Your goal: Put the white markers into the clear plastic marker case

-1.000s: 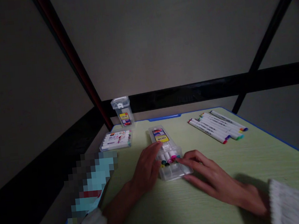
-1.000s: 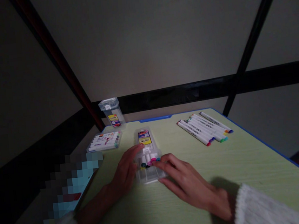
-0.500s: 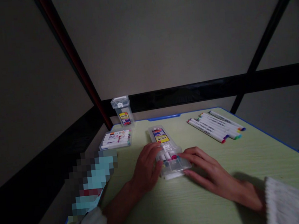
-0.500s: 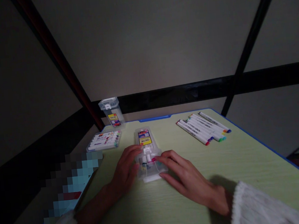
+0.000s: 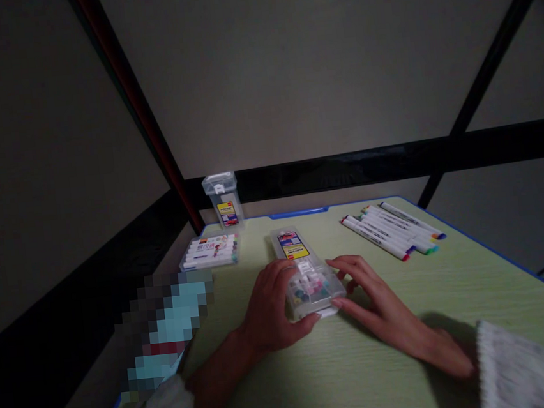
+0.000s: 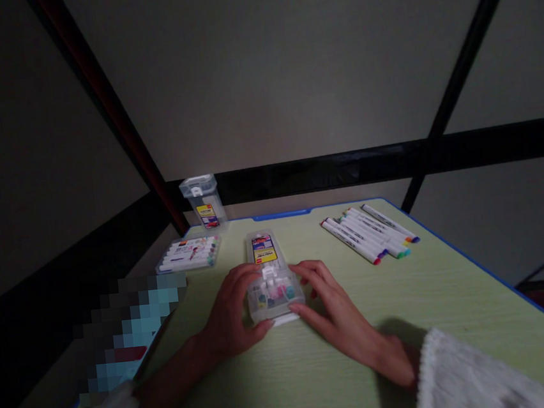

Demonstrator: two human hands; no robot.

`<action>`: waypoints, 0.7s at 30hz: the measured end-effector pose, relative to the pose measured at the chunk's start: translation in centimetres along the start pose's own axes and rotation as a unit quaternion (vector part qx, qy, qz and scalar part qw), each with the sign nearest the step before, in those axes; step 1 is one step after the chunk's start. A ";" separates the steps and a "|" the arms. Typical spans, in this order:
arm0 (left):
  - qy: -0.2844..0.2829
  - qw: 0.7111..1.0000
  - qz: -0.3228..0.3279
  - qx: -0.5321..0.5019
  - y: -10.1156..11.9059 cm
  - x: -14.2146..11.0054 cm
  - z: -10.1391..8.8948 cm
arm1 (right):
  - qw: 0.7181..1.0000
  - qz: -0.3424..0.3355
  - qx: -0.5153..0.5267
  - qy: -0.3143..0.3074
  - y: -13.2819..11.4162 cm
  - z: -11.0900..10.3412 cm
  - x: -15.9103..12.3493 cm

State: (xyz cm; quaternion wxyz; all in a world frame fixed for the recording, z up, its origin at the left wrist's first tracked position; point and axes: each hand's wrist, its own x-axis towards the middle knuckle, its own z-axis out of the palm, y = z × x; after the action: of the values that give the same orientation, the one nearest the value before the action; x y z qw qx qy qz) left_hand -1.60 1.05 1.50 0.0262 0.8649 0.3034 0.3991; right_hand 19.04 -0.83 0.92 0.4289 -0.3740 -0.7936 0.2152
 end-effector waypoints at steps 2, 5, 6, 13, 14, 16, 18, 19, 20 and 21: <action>0.002 1.000 -0.014 0.006 0.2 0.0 0.2 | 1.000 0.003 0.003 -0.007 0.0 0.0 0.1; 0.011 0.999 -0.036 0.001 0.4 -0.1 0.4 | 1.000 0.013 0.007 -0.017 0.0 0.0 0.1; 0.014 0.999 -0.040 -0.004 0.4 -0.1 0.4 | 1.000 0.016 0.009 -0.018 0.0 0.0 0.1; 0.022 0.998 -0.050 -0.032 0.9 -0.1 0.3 | 0.999 0.032 0.021 -0.024 -0.1 -0.1 0.1; 0.024 0.998 -0.053 -0.033 0.9 -0.1 0.3 | 0.999 0.034 0.023 -0.026 -0.1 -0.1 0.0; 0.028 0.997 -0.058 -0.031 1.0 0.0 0.3 | 0.998 0.037 0.029 -0.030 -0.1 -0.2 0.0; 0.028 0.997 -0.065 -0.023 0.9 0.0 0.2 | 0.998 0.039 0.035 -0.031 -0.1 -0.2 0.1; 0.027 0.997 -0.069 -0.017 0.9 0.0 0.2 | 0.998 0.040 0.038 -0.031 -0.2 -0.2 0.1; 0.024 0.997 -0.073 -0.011 0.9 0.0 0.2 | 0.998 0.041 0.041 -0.032 -0.2 -0.2 0.1; 0.021 0.997 -0.076 -0.006 0.9 0.0 0.2 | 0.998 0.041 0.044 -0.032 -0.2 -0.2 0.1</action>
State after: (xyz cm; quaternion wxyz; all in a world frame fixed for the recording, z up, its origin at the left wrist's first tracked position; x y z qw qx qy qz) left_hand -0.99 0.32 1.60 0.0554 0.8308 0.3658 0.4159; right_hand 19.13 -0.84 1.23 0.4102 -0.3796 -0.7809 0.2791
